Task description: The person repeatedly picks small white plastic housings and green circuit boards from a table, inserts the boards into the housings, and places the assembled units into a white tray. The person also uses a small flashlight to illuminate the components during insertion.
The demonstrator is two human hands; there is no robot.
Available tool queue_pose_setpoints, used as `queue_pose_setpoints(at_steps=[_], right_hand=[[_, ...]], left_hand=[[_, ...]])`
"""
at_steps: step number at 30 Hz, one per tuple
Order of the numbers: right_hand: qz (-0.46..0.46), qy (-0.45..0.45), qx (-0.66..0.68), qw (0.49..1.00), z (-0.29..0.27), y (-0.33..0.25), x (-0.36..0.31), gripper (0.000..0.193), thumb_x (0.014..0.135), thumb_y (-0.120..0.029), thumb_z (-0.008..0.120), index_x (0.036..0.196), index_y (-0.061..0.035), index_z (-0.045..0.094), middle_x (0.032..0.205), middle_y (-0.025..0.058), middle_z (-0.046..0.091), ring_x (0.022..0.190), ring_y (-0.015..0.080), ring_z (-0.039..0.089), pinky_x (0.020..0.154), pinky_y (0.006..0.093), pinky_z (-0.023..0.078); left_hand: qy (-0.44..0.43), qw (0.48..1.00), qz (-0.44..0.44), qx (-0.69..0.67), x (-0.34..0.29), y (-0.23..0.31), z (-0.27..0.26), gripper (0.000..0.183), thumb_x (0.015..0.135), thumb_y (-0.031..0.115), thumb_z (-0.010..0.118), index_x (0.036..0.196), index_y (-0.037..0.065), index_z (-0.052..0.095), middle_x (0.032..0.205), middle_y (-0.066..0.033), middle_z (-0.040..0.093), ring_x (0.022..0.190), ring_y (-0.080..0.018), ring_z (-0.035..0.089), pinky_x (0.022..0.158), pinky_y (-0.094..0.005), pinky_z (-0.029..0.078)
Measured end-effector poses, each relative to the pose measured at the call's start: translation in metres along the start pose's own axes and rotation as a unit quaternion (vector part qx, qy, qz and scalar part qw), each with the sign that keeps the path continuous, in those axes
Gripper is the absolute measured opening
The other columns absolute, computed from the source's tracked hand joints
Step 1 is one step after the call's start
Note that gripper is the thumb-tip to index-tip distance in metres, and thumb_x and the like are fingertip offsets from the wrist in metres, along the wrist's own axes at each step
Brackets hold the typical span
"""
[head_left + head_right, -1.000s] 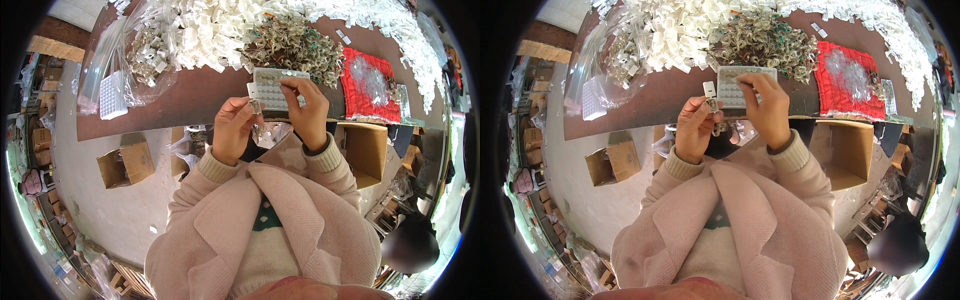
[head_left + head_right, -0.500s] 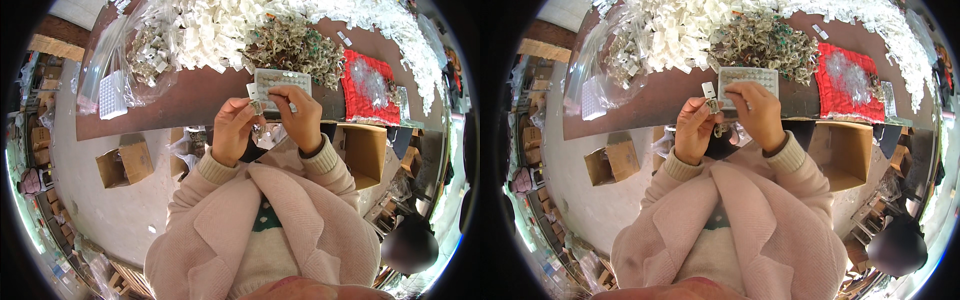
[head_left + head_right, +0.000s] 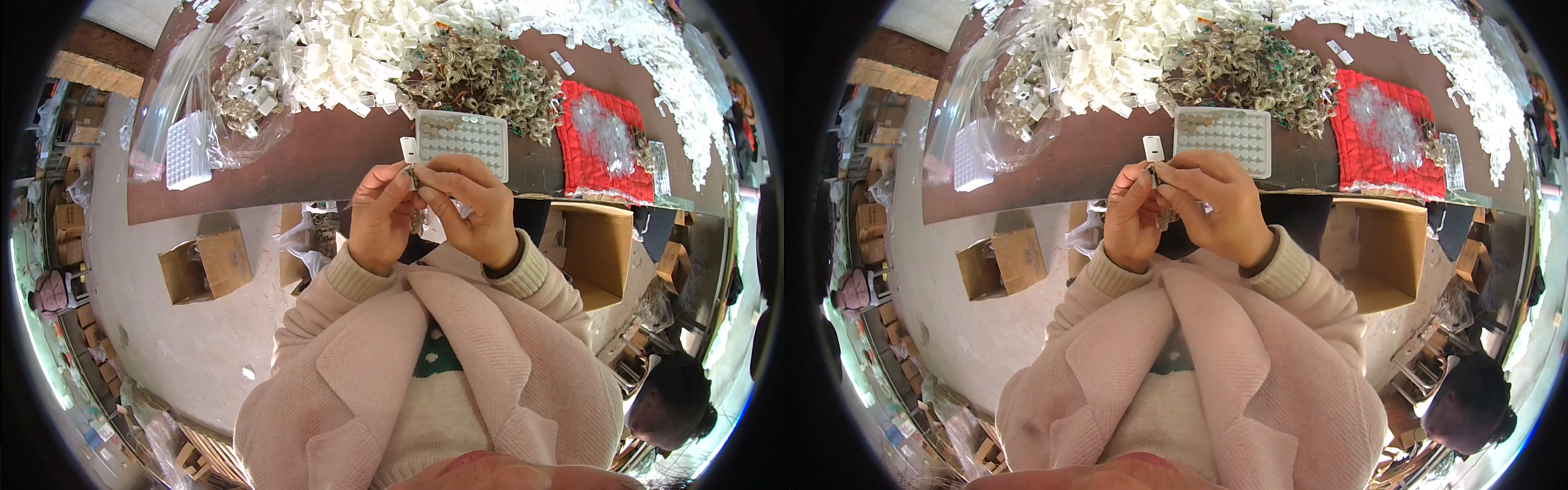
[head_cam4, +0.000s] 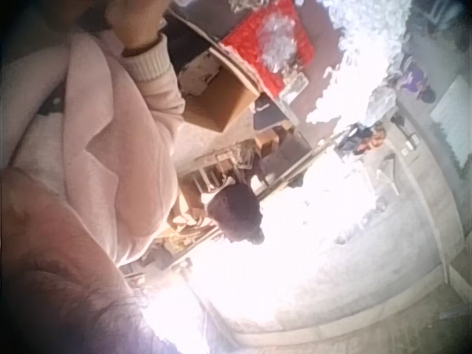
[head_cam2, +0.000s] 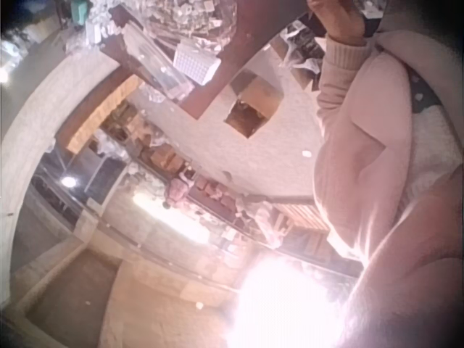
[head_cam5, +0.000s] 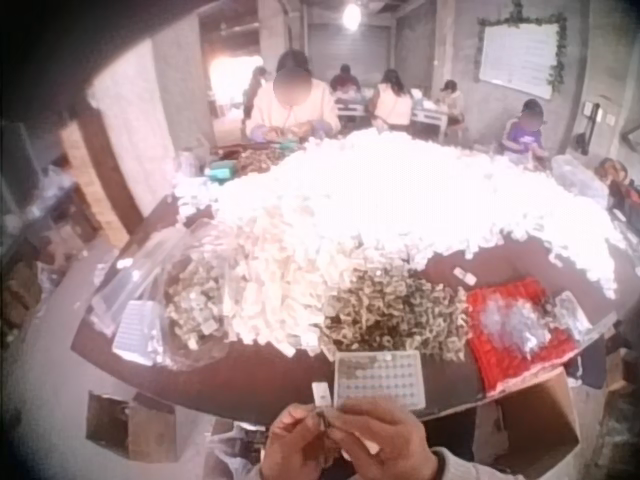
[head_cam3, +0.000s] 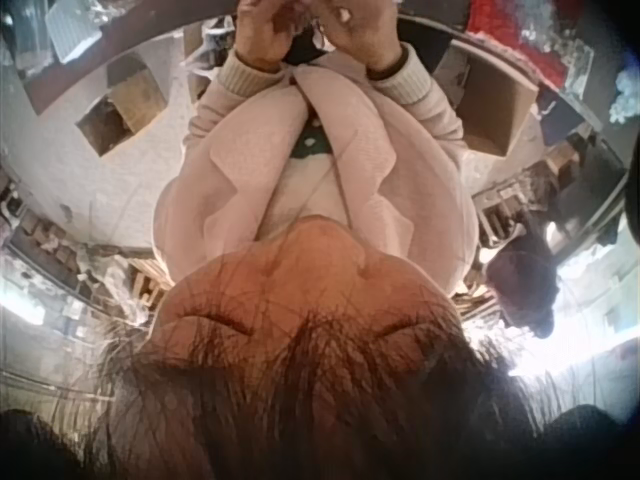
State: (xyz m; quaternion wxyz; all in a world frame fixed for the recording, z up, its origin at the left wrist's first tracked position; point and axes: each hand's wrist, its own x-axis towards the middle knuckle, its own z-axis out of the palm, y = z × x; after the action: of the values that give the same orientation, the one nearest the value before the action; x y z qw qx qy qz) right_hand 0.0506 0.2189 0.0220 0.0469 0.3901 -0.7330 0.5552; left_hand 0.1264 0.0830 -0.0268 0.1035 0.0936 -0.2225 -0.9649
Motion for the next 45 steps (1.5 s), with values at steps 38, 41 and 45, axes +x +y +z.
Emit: queue_pose_setpoints(at_steps=[38,41,45], right_hand=[[-0.152,0.015,0.060,0.986,0.003,0.007,-0.001,0.031,0.077,0.006,0.071,0.106,-0.0012,0.066,0.111,0.0166,0.065,0.101,0.0344,0.064,0.084,0.0398,0.054],[-0.160,-0.010,-0.018,0.987,-0.009,0.009,-0.011,0.037,0.080,-0.003,0.073,0.117,-0.0015,0.066,0.121,0.0168,0.064,0.105,0.0345,0.063,0.090,0.0438,0.051],[-0.054,-0.026,-0.020,0.998,-0.043,0.024,-0.034,0.040,0.082,-0.004,0.073,0.121,-0.0063,0.067,0.123,0.0152,0.065,0.104,0.0343,0.064,0.089,0.0423,0.052]], left_hand=[[0.009,0.999,-0.053,-0.005,-0.016,-0.008,0.013,0.036,0.100,0.037,0.059,0.123,0.010,0.055,0.111,-0.0028,0.062,0.103,-0.0154,0.060,0.087,-0.0316,0.051],[0.024,0.997,-0.066,-0.017,-0.014,-0.007,0.015,0.030,0.099,0.030,0.062,0.119,0.009,0.057,0.113,-0.0034,0.064,0.104,-0.0154,0.062,0.089,-0.0320,0.052],[-0.061,0.993,-0.104,0.002,-0.007,-0.011,0.020,0.017,0.100,0.022,0.060,0.107,0.006,0.058,0.100,-0.0065,0.065,0.093,-0.0160,0.060,0.085,-0.0314,0.050]])
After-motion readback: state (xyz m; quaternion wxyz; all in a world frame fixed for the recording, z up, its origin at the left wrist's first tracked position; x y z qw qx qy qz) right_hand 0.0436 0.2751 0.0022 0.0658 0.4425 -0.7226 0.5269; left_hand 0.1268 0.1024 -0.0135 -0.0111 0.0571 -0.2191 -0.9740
